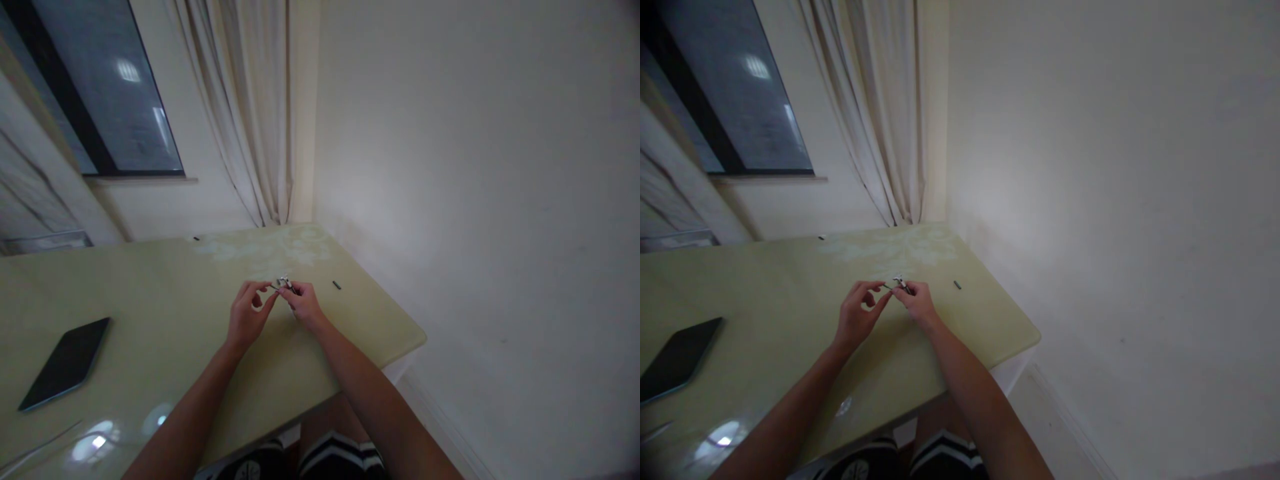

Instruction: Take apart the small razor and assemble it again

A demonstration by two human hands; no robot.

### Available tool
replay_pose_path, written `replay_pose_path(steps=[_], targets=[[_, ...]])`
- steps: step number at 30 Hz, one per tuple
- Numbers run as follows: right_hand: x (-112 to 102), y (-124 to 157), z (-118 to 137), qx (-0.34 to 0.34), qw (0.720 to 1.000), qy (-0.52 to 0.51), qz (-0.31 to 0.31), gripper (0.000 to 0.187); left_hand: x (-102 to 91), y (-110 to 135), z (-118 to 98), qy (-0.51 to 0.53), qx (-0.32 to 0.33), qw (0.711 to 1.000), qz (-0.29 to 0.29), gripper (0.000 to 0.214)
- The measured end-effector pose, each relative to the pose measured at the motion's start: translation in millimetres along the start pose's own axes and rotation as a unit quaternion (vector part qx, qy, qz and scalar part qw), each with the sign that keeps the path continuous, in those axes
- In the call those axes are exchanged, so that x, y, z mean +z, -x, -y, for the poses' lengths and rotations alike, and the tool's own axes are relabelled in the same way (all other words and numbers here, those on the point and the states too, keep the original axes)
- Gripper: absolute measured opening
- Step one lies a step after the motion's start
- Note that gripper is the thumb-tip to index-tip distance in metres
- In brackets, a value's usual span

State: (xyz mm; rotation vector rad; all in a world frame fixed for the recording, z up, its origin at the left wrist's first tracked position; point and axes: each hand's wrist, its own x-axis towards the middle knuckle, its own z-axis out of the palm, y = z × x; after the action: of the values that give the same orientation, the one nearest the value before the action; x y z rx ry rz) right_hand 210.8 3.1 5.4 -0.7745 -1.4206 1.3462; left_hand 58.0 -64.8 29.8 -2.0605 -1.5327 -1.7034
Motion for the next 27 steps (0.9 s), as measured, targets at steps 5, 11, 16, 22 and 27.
replay_pose_path(steps=[5,11,16,22,27], targets=[[0,0,6,0.029,0.998,-0.062,-0.010,0.036,-0.5,0,-2,0.011,0.008,1.000,0.002,0.014],[2,2,12,0.056,0.991,-0.121,0.002,0.034,-0.1,0,0,0.028,0.011,1.000,0.004,0.010],[2,1,9,0.052,0.993,-0.106,-0.016,0.035,1.1,2,5,0.025,0.018,0.999,0.014,0.015],[2,0,9,0.053,0.994,-0.093,-0.016,0.038,2.4,5,7,-0.013,0.026,0.999,0.015,0.016],[3,2,14,0.044,0.994,-0.100,-0.008,0.040,2.9,4,4,-0.023,0.019,1.000,-0.007,0.016]])
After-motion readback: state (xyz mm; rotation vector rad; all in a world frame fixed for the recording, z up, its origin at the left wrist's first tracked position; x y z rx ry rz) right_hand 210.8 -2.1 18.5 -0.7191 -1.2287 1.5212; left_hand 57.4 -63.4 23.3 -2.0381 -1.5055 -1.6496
